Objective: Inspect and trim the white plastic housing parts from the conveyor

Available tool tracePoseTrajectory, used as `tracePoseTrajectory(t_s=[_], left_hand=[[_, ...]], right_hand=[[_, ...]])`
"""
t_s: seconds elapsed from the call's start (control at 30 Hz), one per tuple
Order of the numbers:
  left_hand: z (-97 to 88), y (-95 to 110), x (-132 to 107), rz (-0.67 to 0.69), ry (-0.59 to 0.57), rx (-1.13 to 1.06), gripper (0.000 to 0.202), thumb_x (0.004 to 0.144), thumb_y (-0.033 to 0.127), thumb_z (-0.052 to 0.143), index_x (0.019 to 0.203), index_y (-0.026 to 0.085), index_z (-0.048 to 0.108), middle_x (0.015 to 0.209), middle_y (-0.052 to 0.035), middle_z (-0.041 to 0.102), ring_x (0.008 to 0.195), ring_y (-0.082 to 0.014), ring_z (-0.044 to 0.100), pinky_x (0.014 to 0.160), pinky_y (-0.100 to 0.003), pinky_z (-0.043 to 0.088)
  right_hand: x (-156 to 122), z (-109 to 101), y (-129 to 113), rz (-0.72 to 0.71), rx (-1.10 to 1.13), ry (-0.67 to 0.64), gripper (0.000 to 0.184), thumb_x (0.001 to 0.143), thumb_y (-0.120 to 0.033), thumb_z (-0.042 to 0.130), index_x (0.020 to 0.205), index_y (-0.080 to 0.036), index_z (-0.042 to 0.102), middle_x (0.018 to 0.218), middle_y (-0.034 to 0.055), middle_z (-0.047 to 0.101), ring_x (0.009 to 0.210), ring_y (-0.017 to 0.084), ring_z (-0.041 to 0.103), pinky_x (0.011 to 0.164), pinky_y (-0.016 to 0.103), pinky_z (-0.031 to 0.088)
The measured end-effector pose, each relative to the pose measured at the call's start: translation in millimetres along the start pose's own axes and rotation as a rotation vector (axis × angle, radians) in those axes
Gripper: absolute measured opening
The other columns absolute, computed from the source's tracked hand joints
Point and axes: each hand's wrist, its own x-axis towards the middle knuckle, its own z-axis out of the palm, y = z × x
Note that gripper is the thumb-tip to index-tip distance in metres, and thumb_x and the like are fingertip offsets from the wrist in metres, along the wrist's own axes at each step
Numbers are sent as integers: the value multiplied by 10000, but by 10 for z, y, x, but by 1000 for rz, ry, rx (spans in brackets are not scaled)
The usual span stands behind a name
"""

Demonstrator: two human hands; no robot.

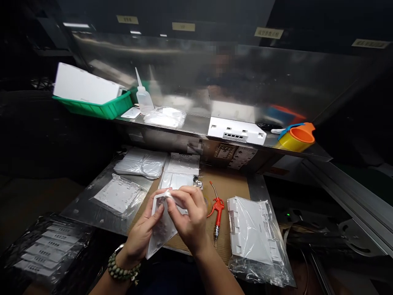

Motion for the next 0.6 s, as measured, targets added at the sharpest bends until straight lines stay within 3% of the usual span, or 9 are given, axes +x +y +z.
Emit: tracePoseTrajectory(t_s=[0.2, 0.33, 0.4, 0.47, 0.53, 0.6], left_hand=[[-32, -112, 11, 103, -4, 219, 373, 988, 388, 628, 1352, 317, 586, 1507, -30, 542, 1476, -264, 407, 1266, -388, 237], [-62, -112, 5, 91, 10, 188, 417, 949, 411, 687, 1347, 337, 591, 1489, -27, 559, 1415, -267, 483, 1214, -370, 337], [-69, -93, -1, 28, 7, 137, 491, 932, 455, 697, 1388, 347, 549, 1445, -45, 597, 1303, -291, 587, 1123, -409, 457], [-85, -60, -10, -32, 13, 83, 564, 926, 479, 696, 1437, 349, 496, 1405, -64, 628, 1201, -305, 653, 1037, -435, 529], [-117, -20, -21, -58, 30, 28, 614, 921, 463, 706, 1472, 347, 460, 1387, -73, 644, 1184, -307, 670, 1032, -438, 537], [-170, 14, -35, -73, 57, -32, 653, 918, 428, 718, 1501, 355, 432, 1370, -70, 662, 1200, -301, 671, 1062, -433, 521]], right_hand=[[-28, -5, 14, -6, -78, 35, 154, 916, -125, 694, 1036, -215, 730, 963, 56, 678, 912, 197, 643, 790, 343, 555], [-58, 2, 84, -17, -63, 11, 149, 934, -164, 678, 1058, -227, 732, 976, 61, 686, 920, 202, 652, 796, 349, 558], [-94, 20, 304, 51, -93, 30, 123, 948, -228, 670, 1048, -225, 742, 988, 67, 687, 938, 209, 651, 822, 357, 549], [-176, 42, 680, 224, -155, 58, 166, 963, -333, 644, 1025, -218, 747, 1015, 77, 687, 975, 218, 646, 860, 367, 533], [-323, 73, 1135, 449, -253, 42, 285, 958, -450, 595, 1005, -210, 741, 1058, 89, 694, 1028, 240, 633, 914, 390, 510], [-529, 115, 1556, 562, -298, -4, 317, 922, -468, 590, 938, -192, 743, 1007, 117, 711, 1025, 295, 623, 929, 452, 483]])
